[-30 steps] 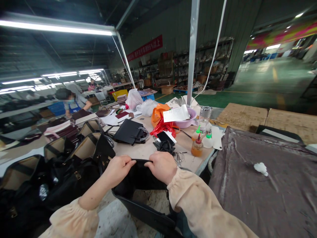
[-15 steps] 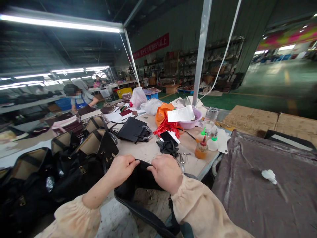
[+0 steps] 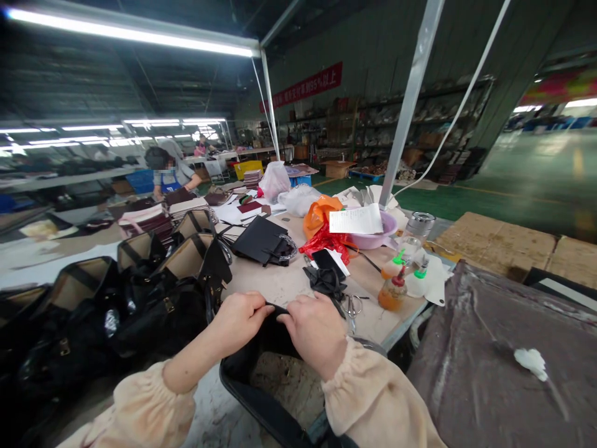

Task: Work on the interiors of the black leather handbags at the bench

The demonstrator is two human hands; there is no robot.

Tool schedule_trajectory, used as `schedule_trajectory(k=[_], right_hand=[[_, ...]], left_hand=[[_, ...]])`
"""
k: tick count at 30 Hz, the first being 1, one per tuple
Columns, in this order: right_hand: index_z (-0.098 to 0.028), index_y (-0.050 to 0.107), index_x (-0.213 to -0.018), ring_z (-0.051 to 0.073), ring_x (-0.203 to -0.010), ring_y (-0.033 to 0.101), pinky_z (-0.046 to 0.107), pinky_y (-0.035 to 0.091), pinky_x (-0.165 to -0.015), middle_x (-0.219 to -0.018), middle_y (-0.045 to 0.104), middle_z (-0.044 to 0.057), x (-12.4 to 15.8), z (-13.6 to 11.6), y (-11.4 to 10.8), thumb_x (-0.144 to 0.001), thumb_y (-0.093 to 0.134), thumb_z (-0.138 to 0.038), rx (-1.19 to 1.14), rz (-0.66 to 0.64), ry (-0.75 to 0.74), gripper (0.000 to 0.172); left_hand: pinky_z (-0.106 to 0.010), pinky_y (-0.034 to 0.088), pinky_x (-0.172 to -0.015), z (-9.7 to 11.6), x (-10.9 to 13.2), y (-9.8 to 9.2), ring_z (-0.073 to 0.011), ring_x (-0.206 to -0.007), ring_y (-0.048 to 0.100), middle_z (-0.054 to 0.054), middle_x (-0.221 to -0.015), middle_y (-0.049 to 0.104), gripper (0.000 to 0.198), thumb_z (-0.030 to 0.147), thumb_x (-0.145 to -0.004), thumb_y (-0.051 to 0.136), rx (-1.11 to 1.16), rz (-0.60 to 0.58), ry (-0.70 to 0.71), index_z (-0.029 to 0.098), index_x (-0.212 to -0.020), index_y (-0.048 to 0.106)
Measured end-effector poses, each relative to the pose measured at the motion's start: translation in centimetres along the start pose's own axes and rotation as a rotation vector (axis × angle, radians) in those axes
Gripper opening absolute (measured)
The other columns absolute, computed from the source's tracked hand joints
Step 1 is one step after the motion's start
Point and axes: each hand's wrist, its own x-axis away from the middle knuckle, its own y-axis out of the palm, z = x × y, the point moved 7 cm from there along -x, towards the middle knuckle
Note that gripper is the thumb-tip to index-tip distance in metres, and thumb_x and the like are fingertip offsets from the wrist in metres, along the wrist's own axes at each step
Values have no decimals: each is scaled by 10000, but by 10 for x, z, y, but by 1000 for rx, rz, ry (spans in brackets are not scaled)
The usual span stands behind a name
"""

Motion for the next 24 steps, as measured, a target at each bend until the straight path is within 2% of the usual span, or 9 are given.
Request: schedule_trajectory(k=[4,9,12,14,16,20,24], right_hand=[[-185,601,-683,156,-712,540,276,335,-673,-704,601,33,-3,-2,3,-871,465,-334,-2,13,-4,275],[-186,590,-670,149,-693,527,268,320,-654,-692,592,21,-3,1,3,-876,450,-317,-19,29,-18,282],[-189,590,-669,147,-694,527,269,322,-660,-692,593,15,-4,1,3,-876,448,-318,-18,31,-22,282],[-189,595,-672,145,-695,531,268,324,-657,-695,594,14,-4,2,3,-873,454,-321,-13,31,-14,278],[-188,603,-678,142,-700,538,265,328,-652,-700,596,19,-4,3,3,-875,451,-321,-4,28,10,282],[-185,607,-689,143,-707,552,259,336,-630,-713,603,26,-4,6,2,-883,431,-328,18,24,53,298],[-188,603,-702,148,-699,556,257,343,-618,-721,605,27,-3,5,2,-886,420,-335,25,19,61,298]], left_hand=[[-254,335,-588,1,-1,-2,-144,-650,559,-44,-712,638,359,376,-857,392,29,0,7,168,-684,629],[-254,373,-620,4,4,-5,-151,-675,569,-37,-699,639,399,454,-833,415,73,-37,77,177,-628,618],[-315,392,-801,4,11,-7,-184,-781,592,-51,-838,671,379,541,-734,526,81,-64,103,190,-646,641],[-365,337,-930,3,14,-9,-209,-908,587,-74,-1020,652,361,549,-689,574,103,-82,101,200,-666,662],[-383,291,-988,1,17,-11,-225,-1033,547,-82,-1120,616,330,528,-685,587,132,-107,72,212,-657,677],[-382,305,-987,-3,19,-18,-226,-1110,507,-70,-1118,621,234,460,-689,611,142,-89,-11,243,-702,699],[-401,336,-960,-2,17,-20,-248,-1091,514,-81,-1179,582,298,503,-637,642,104,-59,-17,237,-758,703]])
